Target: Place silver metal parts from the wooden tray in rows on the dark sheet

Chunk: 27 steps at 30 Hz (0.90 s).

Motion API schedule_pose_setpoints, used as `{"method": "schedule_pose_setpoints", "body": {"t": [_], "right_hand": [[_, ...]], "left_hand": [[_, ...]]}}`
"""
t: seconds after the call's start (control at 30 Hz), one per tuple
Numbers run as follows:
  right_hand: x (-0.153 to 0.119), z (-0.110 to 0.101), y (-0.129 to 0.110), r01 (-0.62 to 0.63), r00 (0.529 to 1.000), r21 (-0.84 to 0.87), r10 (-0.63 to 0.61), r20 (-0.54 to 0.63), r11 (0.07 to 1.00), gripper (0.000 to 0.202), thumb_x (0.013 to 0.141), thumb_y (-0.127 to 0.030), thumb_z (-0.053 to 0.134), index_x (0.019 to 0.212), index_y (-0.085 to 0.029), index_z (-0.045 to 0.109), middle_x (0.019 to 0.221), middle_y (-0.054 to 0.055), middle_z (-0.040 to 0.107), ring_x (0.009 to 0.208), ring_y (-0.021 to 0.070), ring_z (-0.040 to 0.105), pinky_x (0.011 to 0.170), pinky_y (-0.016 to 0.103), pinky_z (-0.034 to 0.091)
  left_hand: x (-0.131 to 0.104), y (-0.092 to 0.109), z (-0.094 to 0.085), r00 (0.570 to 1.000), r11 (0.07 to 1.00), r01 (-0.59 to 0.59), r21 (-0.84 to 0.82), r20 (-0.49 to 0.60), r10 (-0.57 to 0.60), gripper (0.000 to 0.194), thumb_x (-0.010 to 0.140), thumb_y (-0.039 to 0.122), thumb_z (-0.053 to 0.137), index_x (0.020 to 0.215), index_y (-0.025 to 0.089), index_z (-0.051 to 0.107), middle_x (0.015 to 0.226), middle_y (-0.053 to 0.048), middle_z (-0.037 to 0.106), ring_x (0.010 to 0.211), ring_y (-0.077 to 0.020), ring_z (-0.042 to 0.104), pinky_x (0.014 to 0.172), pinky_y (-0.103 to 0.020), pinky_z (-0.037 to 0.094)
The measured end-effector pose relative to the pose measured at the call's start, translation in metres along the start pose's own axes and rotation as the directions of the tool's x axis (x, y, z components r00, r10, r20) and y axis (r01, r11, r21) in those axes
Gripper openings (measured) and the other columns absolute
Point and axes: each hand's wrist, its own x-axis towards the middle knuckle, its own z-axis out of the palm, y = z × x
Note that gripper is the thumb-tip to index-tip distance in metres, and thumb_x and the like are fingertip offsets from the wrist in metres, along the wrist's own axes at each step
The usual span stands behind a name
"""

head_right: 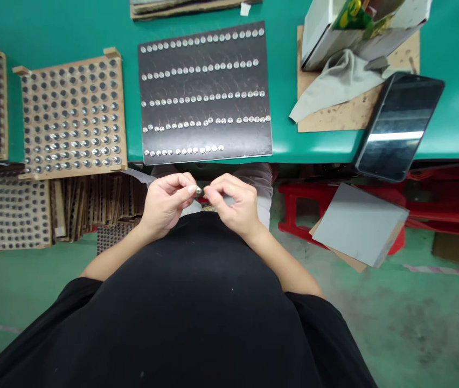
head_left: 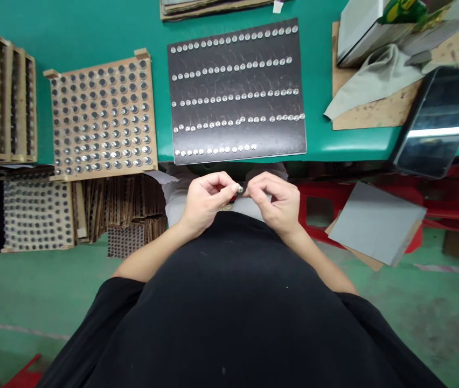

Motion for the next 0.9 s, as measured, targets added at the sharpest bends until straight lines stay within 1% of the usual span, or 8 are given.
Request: {"method": "schedule_pose_setpoints", "body": {"t": [0.13, 0.27, 0.33, 0.53, 0.7, 0.8, 0.87, 0.9], "right_hand": [[-0.001, 0.004, 0.000, 0.048, 0.999, 0.009, -0.048, 0.001, 0.999, 0.016, 0.081, -0.027, 0.064, 0.066, -0.022, 0.063, 0.067, 0.000, 0.065, 0.061, 0.0133, 0.058, 0.059, 0.030, 0.049], [-0.001, 0.005, 0.001, 0.050, 0.999, 0.013, -0.050, 0.004, 0.999, 0.016, 0.082, -0.023, 0.062, 0.066, -0.021, 0.062, 0.067, 0.001, 0.063, 0.061, 0.0129, 0.057, 0.057, 0.029, 0.047], [-0.001, 0.005, 0.001, 0.039, 0.999, 0.022, -0.040, 0.023, 0.999, 0.017, 0.082, -0.023, 0.061, 0.066, -0.021, 0.061, 0.068, 0.001, 0.063, 0.062, 0.0131, 0.056, 0.058, 0.029, 0.047], [-0.003, 0.004, 0.003, 0.057, 0.998, 0.005, -0.057, 0.031, 0.998, 0.020, 0.085, -0.025, 0.058, 0.066, -0.021, 0.061, 0.069, 0.002, 0.064, 0.063, 0.0139, 0.058, 0.060, 0.030, 0.050], [-0.006, 0.002, 0.010, 0.009, 0.994, 0.038, -0.013, 0.104, 0.999, 0.022, 0.091, -0.023, 0.053, 0.076, -0.020, 0.068, 0.074, 0.002, 0.072, 0.067, 0.0140, 0.067, 0.065, 0.028, 0.056], [-0.010, 0.001, 0.017, -0.031, 0.991, 0.021, 0.028, 0.133, 0.999, 0.019, 0.092, -0.021, 0.053, 0.091, -0.021, 0.072, 0.080, 0.003, 0.076, 0.067, 0.0138, 0.071, 0.067, 0.028, 0.058], [-0.013, -0.001, 0.023, -0.049, 0.990, -0.009, 0.050, 0.133, 0.999, 0.017, 0.090, -0.022, 0.056, 0.095, -0.021, 0.072, 0.082, 0.004, 0.076, 0.067, 0.0148, 0.071, 0.068, 0.029, 0.059], [-0.015, -0.002, 0.026, -0.061, 0.989, -0.019, 0.063, 0.132, 0.998, 0.016, 0.090, -0.023, 0.057, 0.094, -0.021, 0.072, 0.081, 0.004, 0.076, 0.065, 0.0149, 0.071, 0.066, 0.029, 0.059]], "left_hand": [[0.001, -0.003, -0.002, 0.996, 0.996, -0.086, 0.023, -0.007, 0.086, 0.029, 0.064, 0.033, 0.084, 0.057, 0.013, 0.064, 0.057, 0.002, 0.055, 0.047, -0.0029, 0.039, 0.047, -0.019, 0.035], [0.000, -0.005, -0.002, 0.990, 0.987, -0.141, 0.080, -0.017, 0.142, 0.028, 0.067, 0.033, 0.082, 0.058, 0.014, 0.064, 0.057, 0.002, 0.054, 0.051, -0.0044, 0.043, 0.051, -0.020, 0.038], [0.000, -0.005, -0.002, 0.993, 0.991, -0.116, 0.074, -0.015, 0.117, 0.030, 0.066, 0.035, 0.082, 0.057, 0.013, 0.063, 0.057, 0.002, 0.054, 0.050, -0.0042, 0.042, 0.049, -0.020, 0.037], [0.002, -0.005, -0.002, 0.999, 0.999, 0.035, -0.002, 0.001, -0.035, 0.037, 0.060, 0.039, 0.085, 0.055, 0.013, 0.059, 0.052, 0.003, 0.049, 0.044, -0.0029, 0.035, 0.042, -0.019, 0.028], [0.003, -0.007, -0.005, 1.000, 1.000, 0.017, -0.008, -0.024, -0.017, 0.036, 0.061, 0.039, 0.085, 0.057, 0.013, 0.060, 0.051, 0.004, 0.048, 0.044, -0.0025, 0.035, 0.043, -0.019, 0.028], [0.005, 0.001, -0.015, 0.999, 0.998, -0.014, 0.067, 0.036, 0.011, 0.034, 0.060, 0.036, 0.085, 0.056, 0.013, 0.061, 0.052, 0.003, 0.051, 0.044, -0.0028, 0.037, 0.044, -0.019, 0.029], [0.011, 0.015, -0.030, 0.995, 0.984, -0.056, 0.168, 0.094, 0.041, 0.029, 0.059, 0.030, 0.085, 0.055, 0.012, 0.062, 0.055, 0.001, 0.056, 0.048, -0.0045, 0.044, 0.047, -0.020, 0.034], [0.015, 0.024, -0.041, 0.993, 0.970, -0.091, 0.226, 0.097, 0.071, 0.026, 0.059, 0.027, 0.084, 0.055, 0.012, 0.063, 0.057, 0.000, 0.058, 0.050, -0.0057, 0.047, 0.050, -0.021, 0.036]]}}
